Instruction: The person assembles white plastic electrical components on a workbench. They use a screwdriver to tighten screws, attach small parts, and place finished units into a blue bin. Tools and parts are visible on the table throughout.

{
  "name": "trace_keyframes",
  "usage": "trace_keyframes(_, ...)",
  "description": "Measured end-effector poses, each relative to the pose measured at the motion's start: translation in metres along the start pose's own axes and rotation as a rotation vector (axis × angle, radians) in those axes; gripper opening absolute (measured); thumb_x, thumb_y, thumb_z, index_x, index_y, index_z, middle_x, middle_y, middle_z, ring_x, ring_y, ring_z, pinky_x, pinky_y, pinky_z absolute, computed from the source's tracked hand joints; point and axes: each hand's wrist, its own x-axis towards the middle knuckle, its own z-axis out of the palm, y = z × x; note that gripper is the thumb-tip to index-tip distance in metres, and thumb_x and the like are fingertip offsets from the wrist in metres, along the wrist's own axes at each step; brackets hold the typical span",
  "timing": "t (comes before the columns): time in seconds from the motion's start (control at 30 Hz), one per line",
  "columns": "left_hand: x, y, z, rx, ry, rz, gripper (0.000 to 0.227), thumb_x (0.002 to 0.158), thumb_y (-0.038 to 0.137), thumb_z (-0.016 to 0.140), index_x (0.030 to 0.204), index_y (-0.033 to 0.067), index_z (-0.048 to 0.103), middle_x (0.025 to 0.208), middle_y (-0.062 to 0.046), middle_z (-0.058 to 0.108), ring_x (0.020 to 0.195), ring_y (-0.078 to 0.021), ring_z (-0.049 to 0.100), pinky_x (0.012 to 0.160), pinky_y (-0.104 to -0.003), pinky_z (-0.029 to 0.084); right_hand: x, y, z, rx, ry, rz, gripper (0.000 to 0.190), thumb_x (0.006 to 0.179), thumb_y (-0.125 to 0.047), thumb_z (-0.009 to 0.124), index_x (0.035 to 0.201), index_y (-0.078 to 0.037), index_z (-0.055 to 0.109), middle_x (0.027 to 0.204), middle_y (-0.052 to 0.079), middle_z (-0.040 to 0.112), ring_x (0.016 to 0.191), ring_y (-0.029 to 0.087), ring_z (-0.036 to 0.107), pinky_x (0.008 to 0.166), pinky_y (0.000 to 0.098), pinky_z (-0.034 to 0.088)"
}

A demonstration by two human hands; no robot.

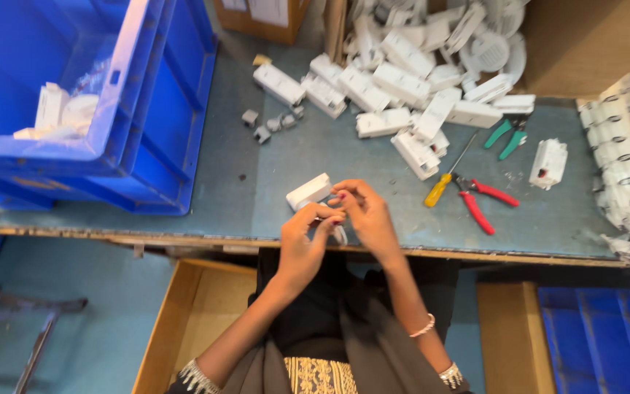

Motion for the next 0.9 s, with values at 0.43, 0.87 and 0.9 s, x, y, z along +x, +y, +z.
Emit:
trace_keyframes(0.43, -0.002, -0.030, 0.020, -0.539, 0.000, -0.240, 0.014, 0.107, 0.012, 0.061, 0.109, -0.0015, 0.064, 0.107, -0.007, 0.069, 0.097, -0.0101, 0.064, 0.091, -0.026, 0.053, -0.039, -0.032, -0.006, -0.596, 0.072, -0.086, 0.019, 0.095, -0.009, 0.073, 0.114, -0.007, 0.071, 0.093, 0.004, 0.064, 0.075, 0.013, 0.060, 0.065, 0.0273, 0.048)
trace_keyframes(0.87, 0.005, -0.069, 0.026, -0.178, 0.108, -0.199, 0.009, 0.103, 0.000, 0.060, 0.108, -0.0063, 0.063, 0.109, -0.011, 0.065, 0.097, -0.0148, 0.072, 0.088, -0.027, 0.060, 0.004, 0.006, -0.006, -0.503, 0.383, -0.263, 0.012, 0.095, 0.001, 0.068, 0.107, 0.001, 0.066, 0.105, 0.008, 0.064, 0.084, 0.015, 0.068, 0.069, 0.0256, 0.054)
trace_keyframes(0.9, 0.006, -0.070, 0.027, -0.171, 0.106, -0.219, 0.009, 0.103, 0.000, 0.060, 0.109, -0.0057, 0.063, 0.109, -0.010, 0.066, 0.097, -0.0146, 0.072, 0.088, -0.027, 0.061, -0.003, 0.007, -0.006, -0.481, 0.426, -0.212, 0.007, 0.098, -0.001, 0.069, 0.104, 0.000, 0.066, 0.103, 0.007, 0.065, 0.081, 0.013, 0.068, 0.069, 0.0252, 0.054)
